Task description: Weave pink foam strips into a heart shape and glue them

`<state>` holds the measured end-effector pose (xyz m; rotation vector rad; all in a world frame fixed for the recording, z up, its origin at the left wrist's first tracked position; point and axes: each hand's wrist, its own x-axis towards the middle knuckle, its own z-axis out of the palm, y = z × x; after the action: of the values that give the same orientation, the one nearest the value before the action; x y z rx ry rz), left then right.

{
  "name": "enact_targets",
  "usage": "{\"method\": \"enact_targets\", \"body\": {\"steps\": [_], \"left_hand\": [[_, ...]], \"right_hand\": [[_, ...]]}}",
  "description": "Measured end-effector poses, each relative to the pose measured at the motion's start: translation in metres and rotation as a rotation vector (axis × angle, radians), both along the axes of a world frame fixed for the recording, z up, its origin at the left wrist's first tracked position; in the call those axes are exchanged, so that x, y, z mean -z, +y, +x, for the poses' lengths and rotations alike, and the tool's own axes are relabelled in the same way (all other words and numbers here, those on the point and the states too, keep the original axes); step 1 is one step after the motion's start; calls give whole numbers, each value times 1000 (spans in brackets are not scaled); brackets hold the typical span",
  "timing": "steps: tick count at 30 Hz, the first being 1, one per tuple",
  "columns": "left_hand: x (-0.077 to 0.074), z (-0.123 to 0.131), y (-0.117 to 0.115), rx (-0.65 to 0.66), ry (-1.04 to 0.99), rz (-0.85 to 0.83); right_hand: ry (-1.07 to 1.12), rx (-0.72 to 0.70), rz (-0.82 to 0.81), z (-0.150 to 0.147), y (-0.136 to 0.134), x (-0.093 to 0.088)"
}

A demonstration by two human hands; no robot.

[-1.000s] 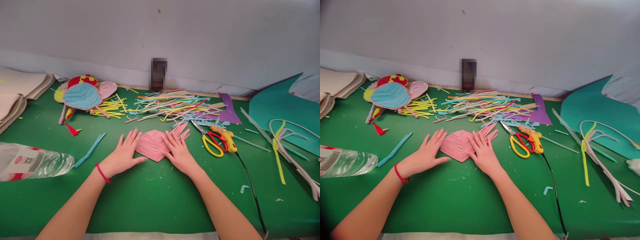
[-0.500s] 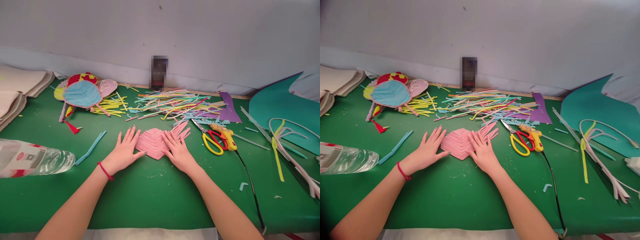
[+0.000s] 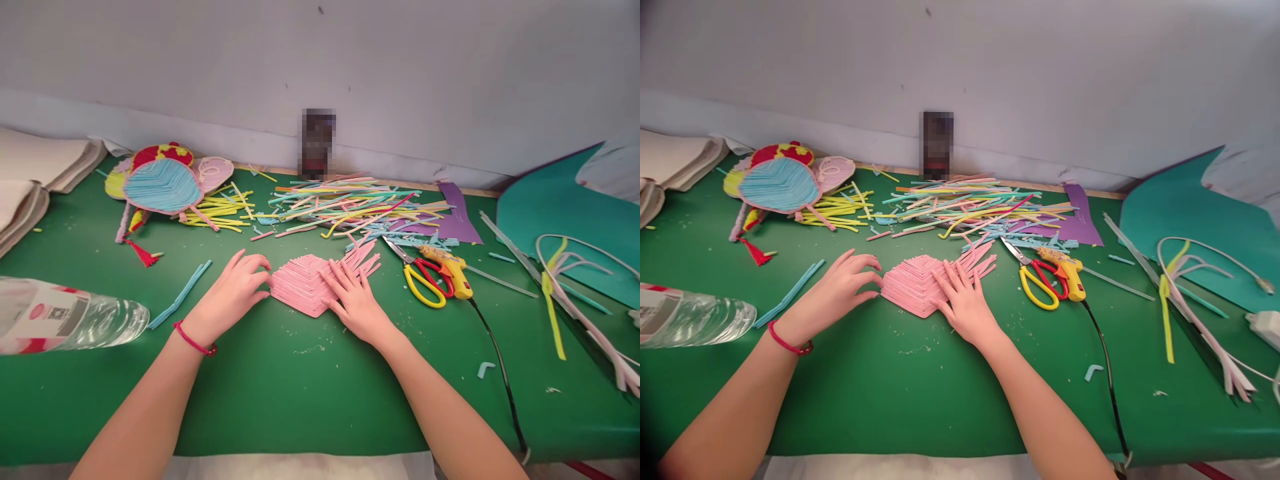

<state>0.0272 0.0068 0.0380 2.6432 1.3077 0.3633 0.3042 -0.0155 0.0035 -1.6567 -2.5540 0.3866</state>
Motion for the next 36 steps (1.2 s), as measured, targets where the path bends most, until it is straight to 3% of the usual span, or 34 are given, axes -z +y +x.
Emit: {"method": "enact_targets", "body": {"steps": [7,14,18,24,30,36], "left_hand": [[3,4,0,10,63,1],[7,3,4,4,-11,-49],[2,2,2,-1,-56,-112],[1,19,-5,-60,-107,-51],[13,41,-10,32,-78,35],[27,40,-5,-29,-190,22]], "right_hand": [[114,25,-31,1,1,-1],[397,276,89,16,6,-10],[421,310,115,24,8,-12],[255,327,106,31,12,-10],[-59,299,-11,26,12,1],[-86,273,-64,26,11,-4]]}}
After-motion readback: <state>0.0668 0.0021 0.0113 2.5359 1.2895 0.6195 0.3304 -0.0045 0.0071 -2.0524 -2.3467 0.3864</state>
